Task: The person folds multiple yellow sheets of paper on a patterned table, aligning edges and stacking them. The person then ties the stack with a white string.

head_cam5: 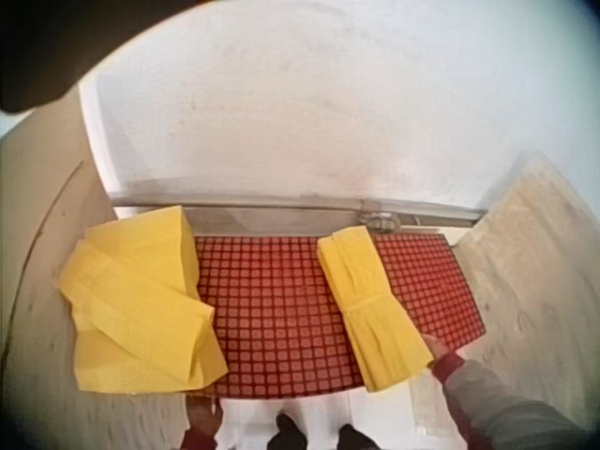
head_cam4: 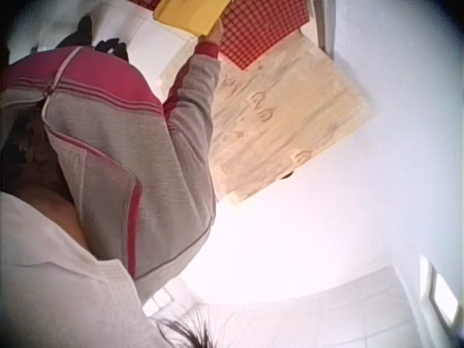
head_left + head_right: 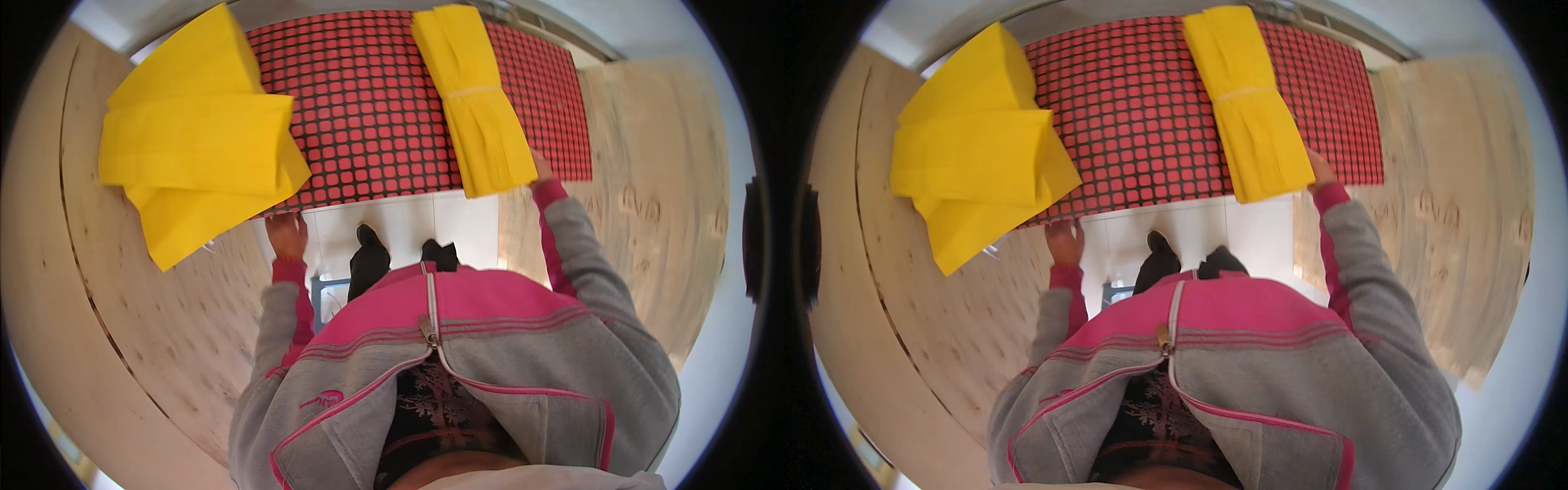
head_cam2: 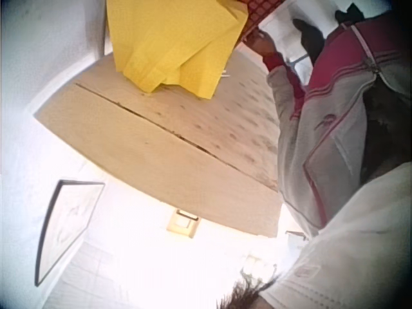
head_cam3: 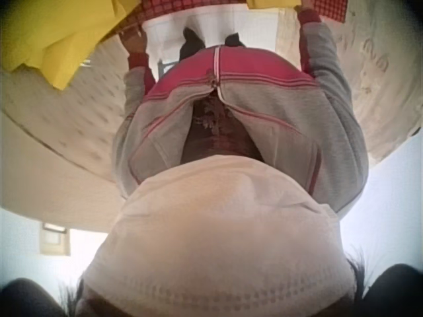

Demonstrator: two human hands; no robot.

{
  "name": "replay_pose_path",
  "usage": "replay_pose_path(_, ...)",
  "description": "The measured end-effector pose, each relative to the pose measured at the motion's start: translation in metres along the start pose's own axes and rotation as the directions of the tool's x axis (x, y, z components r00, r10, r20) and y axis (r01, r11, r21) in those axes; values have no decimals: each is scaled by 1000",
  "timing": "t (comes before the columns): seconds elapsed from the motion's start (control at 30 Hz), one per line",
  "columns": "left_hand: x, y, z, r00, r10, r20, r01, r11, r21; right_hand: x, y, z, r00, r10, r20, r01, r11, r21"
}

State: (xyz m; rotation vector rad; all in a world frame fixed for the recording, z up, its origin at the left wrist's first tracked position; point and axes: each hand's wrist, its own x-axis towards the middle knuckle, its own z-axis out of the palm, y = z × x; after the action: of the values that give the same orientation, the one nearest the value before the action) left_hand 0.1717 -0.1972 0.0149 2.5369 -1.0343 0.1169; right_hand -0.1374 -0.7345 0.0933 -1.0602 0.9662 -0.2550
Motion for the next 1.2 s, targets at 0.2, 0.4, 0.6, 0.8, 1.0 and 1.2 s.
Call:
replay_pose_path(0.2,-85,68,-52,958,69,280,36,935,-352,-4,-8,13,997,6,82,-8,999,31)
replay_pose_path(0.4,-65,102,-80,874,-196,445,396,818,-417,-4,-13,19,991,80,109,-91,991,103)
replay_pose_path(0.6,-13,134,-152,741,-275,612,654,88,-752,-1,-15,12,975,136,175,-158,980,120)
replay_pose_path(0.8,66,209,-185,759,-180,626,511,-431,-744,-18,-43,40,880,-431,198,447,615,-650)
replay_pose_path(1.0,130,245,-201,725,-32,689,527,-617,-584,-132,-158,155,379,-764,523,798,-17,-603)
replay_pose_path(1.2,159,270,-215,751,59,658,505,-693,-514,-174,-188,225,69,-652,755,952,-183,-245)
